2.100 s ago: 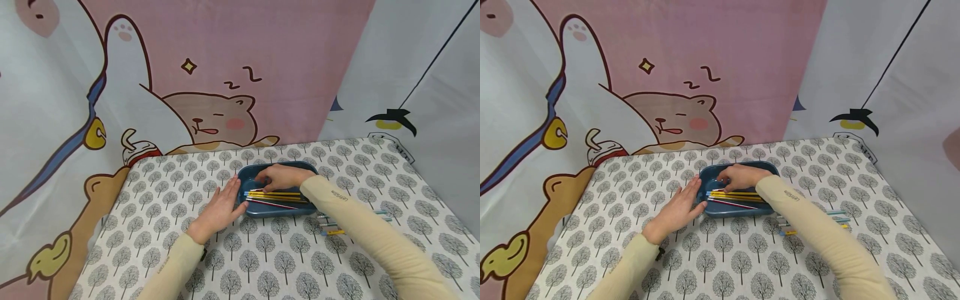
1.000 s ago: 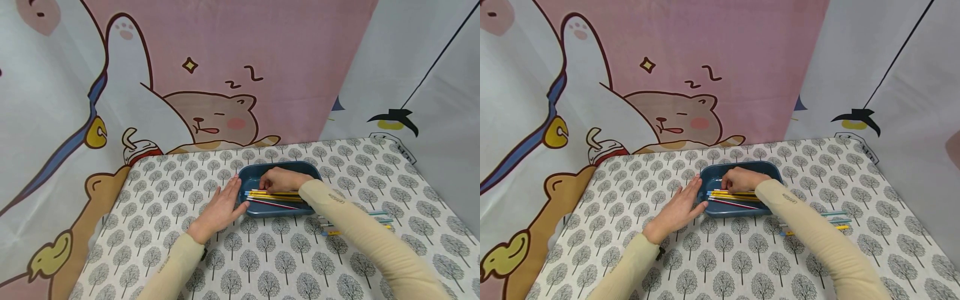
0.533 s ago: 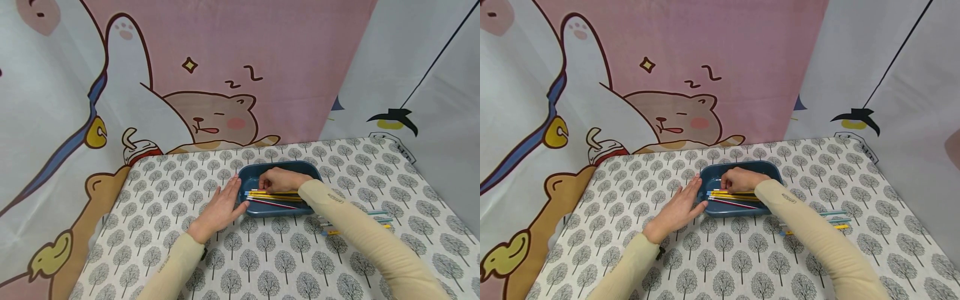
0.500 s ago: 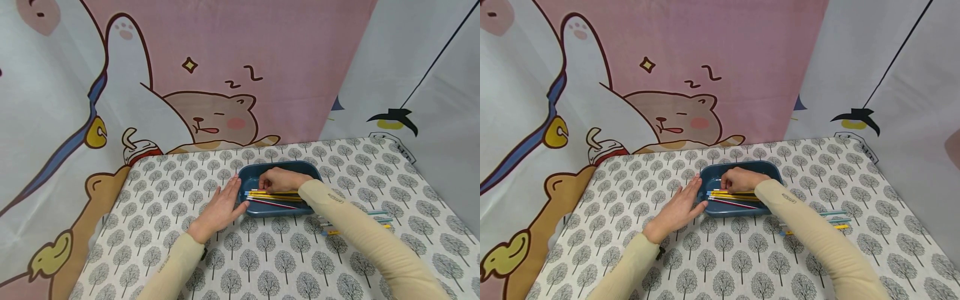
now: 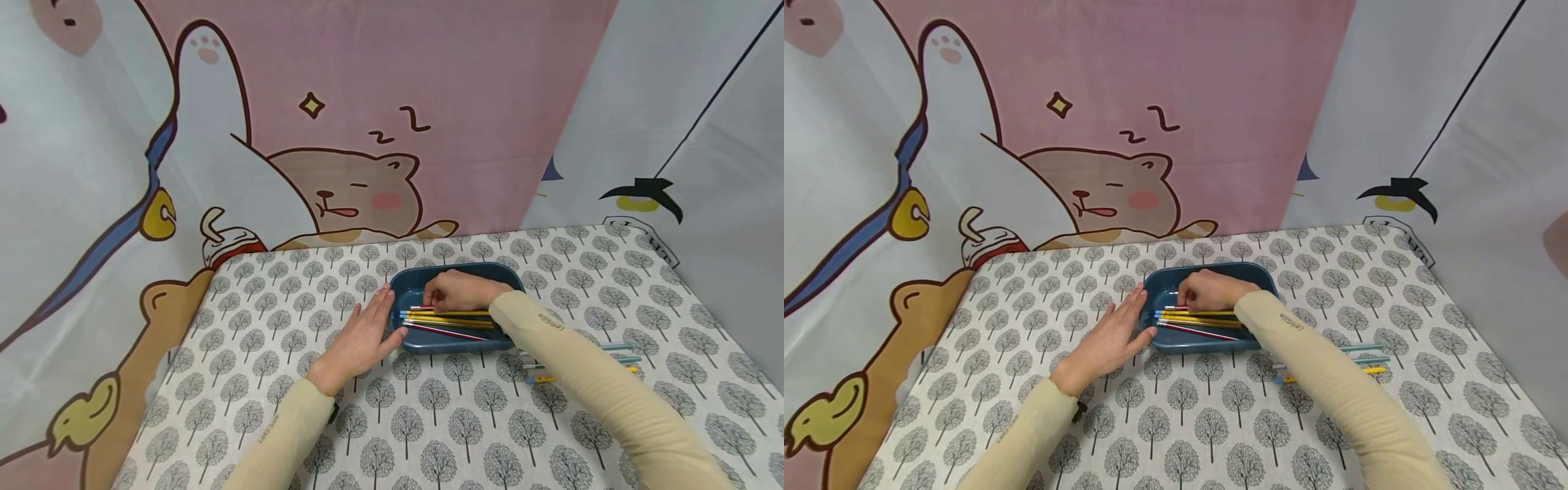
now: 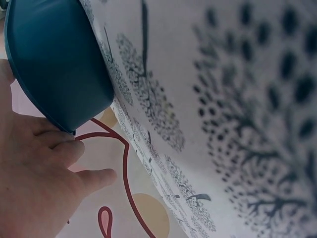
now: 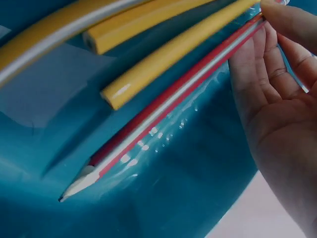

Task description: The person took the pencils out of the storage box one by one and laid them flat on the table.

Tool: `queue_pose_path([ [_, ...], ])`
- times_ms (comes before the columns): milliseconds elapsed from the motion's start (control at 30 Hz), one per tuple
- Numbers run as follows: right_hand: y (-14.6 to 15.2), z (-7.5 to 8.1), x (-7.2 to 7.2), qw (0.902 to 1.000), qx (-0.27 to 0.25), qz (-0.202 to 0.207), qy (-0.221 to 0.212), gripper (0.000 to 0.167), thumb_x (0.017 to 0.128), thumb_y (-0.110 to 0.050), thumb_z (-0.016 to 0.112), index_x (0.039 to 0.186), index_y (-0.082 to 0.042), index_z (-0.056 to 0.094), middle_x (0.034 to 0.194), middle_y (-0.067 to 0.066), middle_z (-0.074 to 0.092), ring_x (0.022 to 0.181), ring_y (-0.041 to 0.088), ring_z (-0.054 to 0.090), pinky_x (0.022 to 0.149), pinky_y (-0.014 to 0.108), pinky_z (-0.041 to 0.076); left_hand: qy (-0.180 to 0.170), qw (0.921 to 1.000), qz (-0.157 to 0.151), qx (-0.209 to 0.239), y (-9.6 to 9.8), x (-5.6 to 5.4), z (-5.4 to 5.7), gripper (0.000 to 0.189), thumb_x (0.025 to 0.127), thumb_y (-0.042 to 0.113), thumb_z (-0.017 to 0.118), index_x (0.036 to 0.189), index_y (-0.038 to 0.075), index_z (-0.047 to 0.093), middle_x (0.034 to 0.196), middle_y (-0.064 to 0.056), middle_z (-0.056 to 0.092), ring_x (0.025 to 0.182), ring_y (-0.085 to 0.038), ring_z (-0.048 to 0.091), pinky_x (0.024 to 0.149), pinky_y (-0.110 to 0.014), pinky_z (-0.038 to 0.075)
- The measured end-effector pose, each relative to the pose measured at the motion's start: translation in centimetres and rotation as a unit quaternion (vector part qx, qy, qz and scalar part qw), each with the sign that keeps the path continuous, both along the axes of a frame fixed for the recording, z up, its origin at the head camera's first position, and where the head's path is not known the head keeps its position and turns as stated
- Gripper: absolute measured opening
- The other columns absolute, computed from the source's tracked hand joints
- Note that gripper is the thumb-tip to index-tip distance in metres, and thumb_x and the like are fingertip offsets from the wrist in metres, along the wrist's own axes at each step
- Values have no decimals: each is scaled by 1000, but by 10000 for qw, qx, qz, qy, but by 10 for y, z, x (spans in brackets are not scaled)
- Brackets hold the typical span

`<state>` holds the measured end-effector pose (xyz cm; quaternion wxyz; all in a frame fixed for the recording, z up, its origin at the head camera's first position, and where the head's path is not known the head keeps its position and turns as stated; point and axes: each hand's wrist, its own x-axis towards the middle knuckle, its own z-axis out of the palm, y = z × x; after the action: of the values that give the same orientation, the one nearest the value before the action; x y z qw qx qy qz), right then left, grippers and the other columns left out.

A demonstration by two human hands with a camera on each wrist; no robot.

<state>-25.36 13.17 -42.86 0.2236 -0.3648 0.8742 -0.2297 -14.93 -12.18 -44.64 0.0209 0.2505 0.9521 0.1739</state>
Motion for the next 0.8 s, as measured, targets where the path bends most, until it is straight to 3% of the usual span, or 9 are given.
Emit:
queue_pose_path([
  [233, 1, 11, 0, 10000, -16, 29, 18, 15, 98, -6, 68, 109, -12, 76, 96, -4, 71, 82, 9, 64, 77, 30, 56, -26, 10000, 7, -12, 0, 0, 1, 84, 107, 59, 38, 163, -1, 22, 172, -14, 13, 158, -28, 17, 122, -61, 23],
  [433, 2, 17, -1, 10000, -34, -40, 23, 16, 98, -7, 69, 112, -12, 76, 101, -4, 72, 89, 9, 66, 81, 31, 58, -105, 9999, 49, 37, 2, 1, 2, 80, 108, 52, 45, 163, -1, 23, 172, -13, 13, 158, -28, 17, 123, -61, 21],
  [800, 8, 33, 3, 9993, -328, -181, -6, 18, 99, -5, 67, 116, -5, 75, 106, 8, 75, 90, 11, 68, 81, 33, 59, -57, 9999, 60, 90, 1, 1, 1, 78, 108, 50, 46, 163, -1, 24, 172, -14, 15, 157, -30, 19, 122, -62, 23],
])
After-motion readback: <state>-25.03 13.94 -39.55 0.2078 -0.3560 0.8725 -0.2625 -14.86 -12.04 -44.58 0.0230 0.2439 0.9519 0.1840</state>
